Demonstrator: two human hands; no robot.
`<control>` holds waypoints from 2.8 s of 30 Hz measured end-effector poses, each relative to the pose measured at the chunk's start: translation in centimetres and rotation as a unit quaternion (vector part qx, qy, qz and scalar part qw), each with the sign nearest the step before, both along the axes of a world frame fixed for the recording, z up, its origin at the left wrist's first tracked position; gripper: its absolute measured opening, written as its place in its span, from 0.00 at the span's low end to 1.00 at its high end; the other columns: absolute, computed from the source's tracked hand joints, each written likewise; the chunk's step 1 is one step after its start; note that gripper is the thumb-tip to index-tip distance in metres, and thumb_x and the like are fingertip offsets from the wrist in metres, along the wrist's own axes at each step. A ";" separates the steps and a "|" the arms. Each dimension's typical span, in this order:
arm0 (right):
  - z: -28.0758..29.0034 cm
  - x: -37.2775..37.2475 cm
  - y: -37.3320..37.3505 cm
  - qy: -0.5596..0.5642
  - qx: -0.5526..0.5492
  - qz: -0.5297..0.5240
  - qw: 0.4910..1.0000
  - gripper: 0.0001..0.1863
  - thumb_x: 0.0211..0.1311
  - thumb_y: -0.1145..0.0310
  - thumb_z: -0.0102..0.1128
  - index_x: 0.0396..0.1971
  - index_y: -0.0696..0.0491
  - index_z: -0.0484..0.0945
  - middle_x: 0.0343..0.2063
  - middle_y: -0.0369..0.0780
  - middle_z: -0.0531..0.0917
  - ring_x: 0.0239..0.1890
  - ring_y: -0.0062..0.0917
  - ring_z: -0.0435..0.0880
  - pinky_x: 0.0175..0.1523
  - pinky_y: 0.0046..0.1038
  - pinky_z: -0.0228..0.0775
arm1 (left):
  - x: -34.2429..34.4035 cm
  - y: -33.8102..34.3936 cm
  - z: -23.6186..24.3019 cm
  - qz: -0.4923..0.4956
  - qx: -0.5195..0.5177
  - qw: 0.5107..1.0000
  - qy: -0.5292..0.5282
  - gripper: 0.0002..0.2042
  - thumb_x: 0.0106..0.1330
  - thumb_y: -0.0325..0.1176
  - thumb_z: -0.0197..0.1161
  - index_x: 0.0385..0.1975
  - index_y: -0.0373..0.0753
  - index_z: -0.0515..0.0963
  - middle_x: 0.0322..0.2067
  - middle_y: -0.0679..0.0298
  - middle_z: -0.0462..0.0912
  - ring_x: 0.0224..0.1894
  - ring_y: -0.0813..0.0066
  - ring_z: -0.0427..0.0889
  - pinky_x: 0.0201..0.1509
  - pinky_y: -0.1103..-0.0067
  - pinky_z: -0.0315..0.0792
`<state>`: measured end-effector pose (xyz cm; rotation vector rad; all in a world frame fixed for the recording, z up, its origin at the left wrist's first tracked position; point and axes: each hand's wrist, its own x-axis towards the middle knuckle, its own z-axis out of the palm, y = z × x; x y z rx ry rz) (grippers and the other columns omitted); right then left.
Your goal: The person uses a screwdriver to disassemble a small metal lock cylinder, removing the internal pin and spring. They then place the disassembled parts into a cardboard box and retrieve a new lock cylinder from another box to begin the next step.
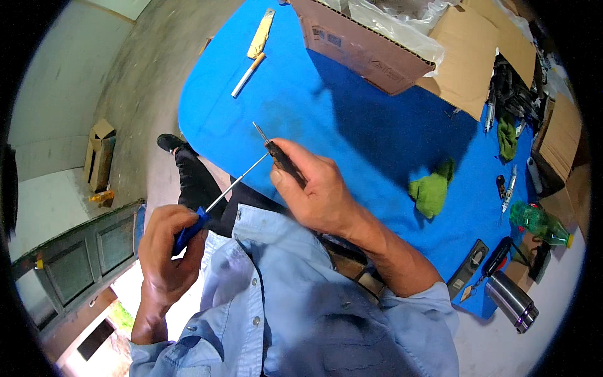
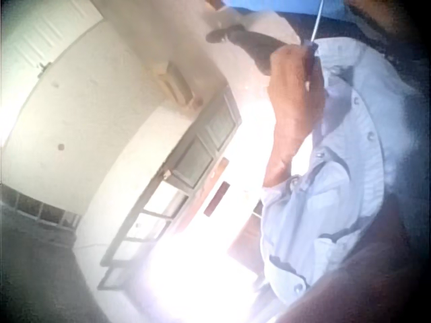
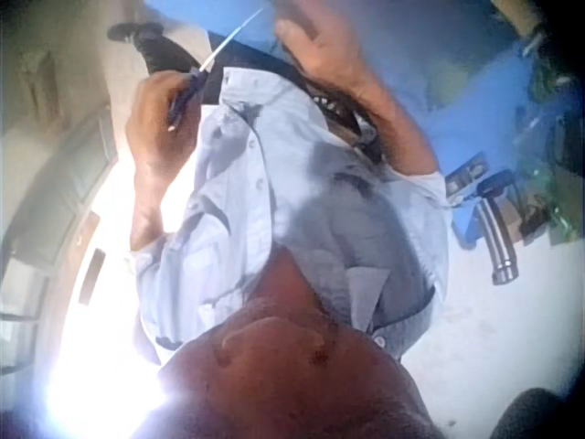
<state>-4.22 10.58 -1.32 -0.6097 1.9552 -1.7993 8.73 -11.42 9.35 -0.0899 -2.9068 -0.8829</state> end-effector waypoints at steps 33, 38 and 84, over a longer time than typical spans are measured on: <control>0.0 -0.1 0.0 0.038 0.015 0.007 0.999 0.20 0.68 0.72 0.60 0.56 0.66 0.74 0.22 0.40 0.76 0.22 0.21 0.75 0.28 0.28 0.67 | -0.3 -0.5 0.8 0.189 0.309 0.920 -0.148 0.15 0.57 0.20 0.66 0.45 0.32 0.75 0.37 0.62 0.81 0.40 0.77 0.82 0.44 0.81 0.74; 0.0 -0.1 0.0 0.015 0.008 0.003 1.000 0.20 0.68 0.72 0.61 0.56 0.66 0.74 0.21 0.39 0.76 0.22 0.20 0.75 0.28 0.27 0.66 | -0.2 -0.6 0.6 0.049 0.095 0.994 -0.025 0.11 0.58 0.17 0.67 0.41 0.31 0.78 0.36 0.58 0.82 0.39 0.73 0.83 0.40 0.78 0.75; -0.1 -0.1 0.0 0.032 0.004 0.002 0.999 0.20 0.67 0.72 0.60 0.55 0.66 0.75 0.22 0.40 0.77 0.22 0.20 0.76 0.27 0.27 0.67 | 0.5 -0.4 0.6 0.027 0.029 0.999 0.027 0.16 0.54 0.15 0.73 0.42 0.36 0.81 0.44 0.51 0.86 0.43 0.62 0.88 0.41 0.73 0.82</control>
